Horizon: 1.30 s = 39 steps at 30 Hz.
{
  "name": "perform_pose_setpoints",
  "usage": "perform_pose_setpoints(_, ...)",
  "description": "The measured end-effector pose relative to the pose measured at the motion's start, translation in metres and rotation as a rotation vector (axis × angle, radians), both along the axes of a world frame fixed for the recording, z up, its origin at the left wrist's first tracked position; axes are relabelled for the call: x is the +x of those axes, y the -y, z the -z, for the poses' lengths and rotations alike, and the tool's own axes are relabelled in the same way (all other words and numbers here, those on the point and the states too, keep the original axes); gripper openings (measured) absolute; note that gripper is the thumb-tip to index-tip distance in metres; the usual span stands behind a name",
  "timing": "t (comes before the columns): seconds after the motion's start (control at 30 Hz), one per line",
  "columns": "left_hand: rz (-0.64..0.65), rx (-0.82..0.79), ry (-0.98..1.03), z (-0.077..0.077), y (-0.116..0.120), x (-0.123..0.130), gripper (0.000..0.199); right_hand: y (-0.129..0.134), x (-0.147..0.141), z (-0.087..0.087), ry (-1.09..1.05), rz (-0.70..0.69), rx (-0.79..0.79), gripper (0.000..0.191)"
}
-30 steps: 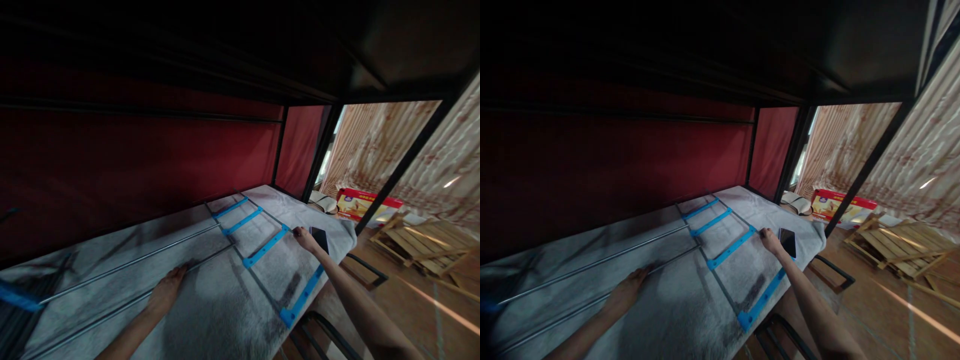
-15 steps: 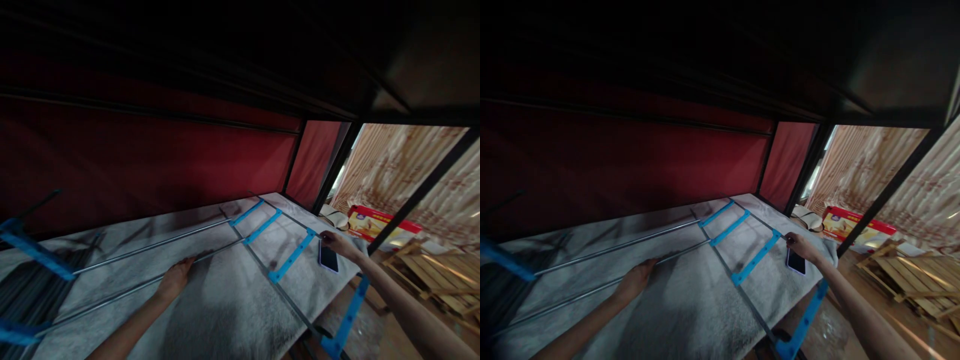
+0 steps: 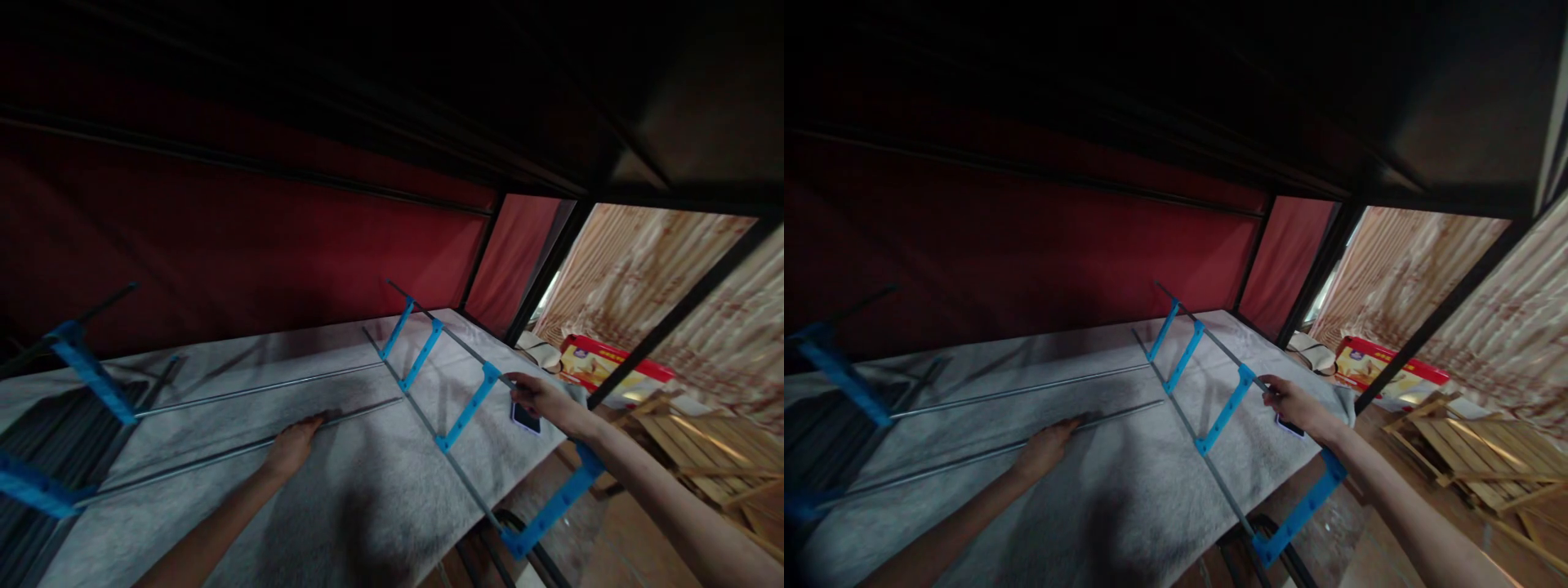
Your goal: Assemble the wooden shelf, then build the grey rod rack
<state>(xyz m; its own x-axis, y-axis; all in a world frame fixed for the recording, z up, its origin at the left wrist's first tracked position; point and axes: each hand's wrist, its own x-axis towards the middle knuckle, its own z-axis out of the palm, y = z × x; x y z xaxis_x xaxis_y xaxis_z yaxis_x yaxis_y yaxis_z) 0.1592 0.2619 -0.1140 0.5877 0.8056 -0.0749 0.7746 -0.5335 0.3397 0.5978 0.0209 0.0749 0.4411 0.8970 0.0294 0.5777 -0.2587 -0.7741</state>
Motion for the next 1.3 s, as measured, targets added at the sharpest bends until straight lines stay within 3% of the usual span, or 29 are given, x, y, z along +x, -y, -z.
perform_pose_setpoints(0.1, 0.002, 0.017, -0.025, 0.001, 0.001, 0.002, 0.06, 0.014, -0.032, -0.026, -0.357, -0.126, -0.097, 0.033)
perform_pose_setpoints(0.2, -0.009, 0.015, -0.045, -0.001, 0.0, 0.003, 0.059, 0.026, -0.06, -0.045, -0.515, -0.119, -0.121, 0.032)
perform_pose_setpoints(0.3, -0.017, 0.019, -0.053, -0.001, -0.002, 0.002, 0.056, 0.031, -0.078, -0.052, -0.619, -0.089, -0.103, 0.035)
perform_pose_setpoints(0.77, -0.026, 0.018, -0.013, -0.001, 0.002, -0.002, 0.055, 0.053, -0.119, -0.021, -0.794, -0.022, -0.035, 0.035)
perform_pose_setpoints(1.03, -0.035, -0.006, 0.019, 0.001, 0.004, -0.004, 0.053, 0.046, -0.118, -0.016, -0.987, 0.041, 0.051, 0.033)
perform_pose_setpoints(1.3, -0.018, 0.022, -0.028, 0.0, 0.008, -0.005, 0.056, 0.047, -0.145, -0.008, -1.046, 0.014, 0.067, 0.033)
